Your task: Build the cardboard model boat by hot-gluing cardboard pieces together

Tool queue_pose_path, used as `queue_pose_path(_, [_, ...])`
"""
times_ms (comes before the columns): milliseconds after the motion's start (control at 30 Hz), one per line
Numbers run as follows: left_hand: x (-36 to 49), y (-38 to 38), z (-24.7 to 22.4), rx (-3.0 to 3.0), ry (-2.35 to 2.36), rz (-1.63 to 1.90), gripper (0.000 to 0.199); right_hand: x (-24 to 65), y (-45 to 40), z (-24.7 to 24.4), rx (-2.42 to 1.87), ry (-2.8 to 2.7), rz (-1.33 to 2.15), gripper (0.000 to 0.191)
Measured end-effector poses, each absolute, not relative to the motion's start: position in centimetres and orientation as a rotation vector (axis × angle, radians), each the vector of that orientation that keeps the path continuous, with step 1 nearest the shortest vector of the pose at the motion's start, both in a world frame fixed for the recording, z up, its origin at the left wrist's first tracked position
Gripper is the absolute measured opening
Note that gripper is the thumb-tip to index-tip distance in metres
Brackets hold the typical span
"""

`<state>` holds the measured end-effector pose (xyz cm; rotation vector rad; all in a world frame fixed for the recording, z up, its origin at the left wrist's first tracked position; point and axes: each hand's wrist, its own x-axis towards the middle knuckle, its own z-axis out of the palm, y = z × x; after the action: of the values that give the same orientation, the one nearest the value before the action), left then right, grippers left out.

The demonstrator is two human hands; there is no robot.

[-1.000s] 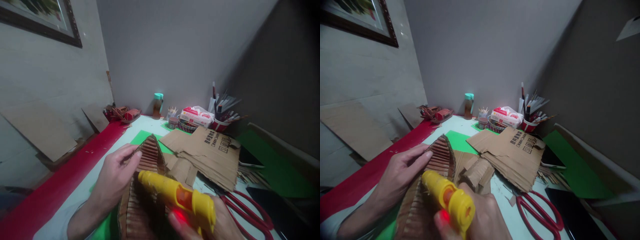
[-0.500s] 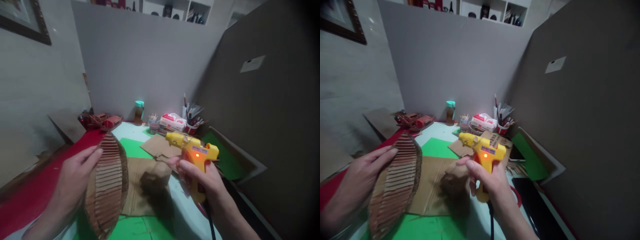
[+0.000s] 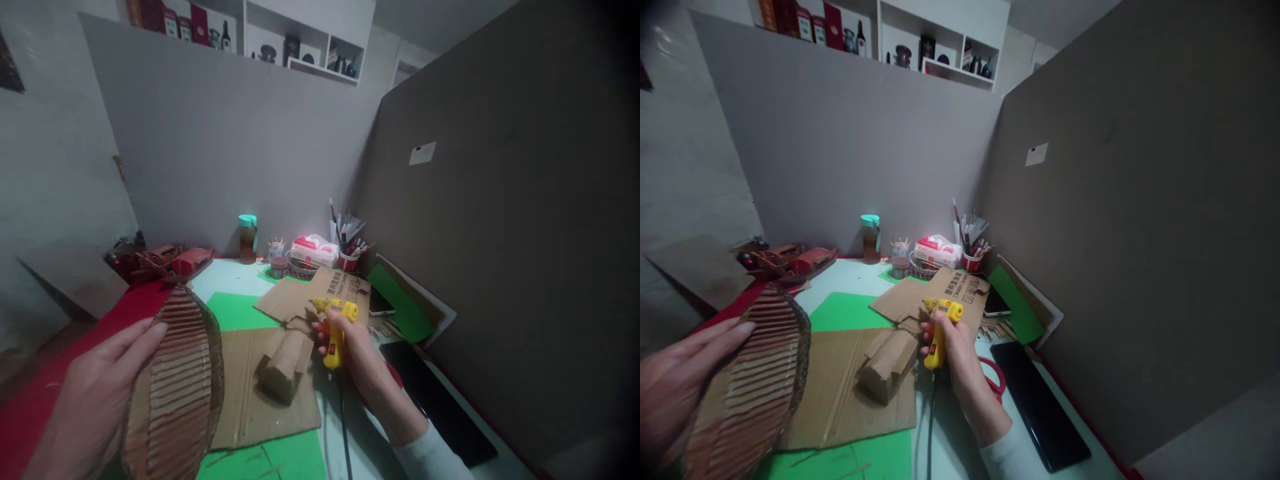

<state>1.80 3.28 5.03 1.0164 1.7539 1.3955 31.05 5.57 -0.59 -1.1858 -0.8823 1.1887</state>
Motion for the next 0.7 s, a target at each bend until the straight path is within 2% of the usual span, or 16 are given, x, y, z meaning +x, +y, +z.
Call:
queue_pose_path(167, [1.7,3.1,4.7,1.143,1.763,1.326,0.036,31.5,4.9,-1.6,-1.246,-0.963,1.187,0.031])
queue_pose_path(300, [1.8,3.2,4.6,1.194,1.755,1.316,0.042,32.2,3.4,-0.9,-1.366,-1.190,1.017,0.035])
queue_pose_path(433, [1.8,3.3,4.4,1.235,1.678,1.337,0.048,33.0,1.9,0.4,-1.554,-1.379,0.619,0.084])
queue_pose_path(467, [1.7,3.2,4.4,1.240,1.669,1.340,0.048,33.1,1.6,0.8,-1.579,-1.437,0.512,0.089])
queue_pose_path(600, [1.8,3.1,4.6,1.255,1.622,1.337,0.049,32.7,1.3,2.2,-1.542,-1.878,0.303,0.071])
queue_pose_path(700, [2.2,3.0,4.5,1.247,1.530,1.359,0.040,31.5,2.1,3.1,-1.399,-2.313,0.371,0.082])
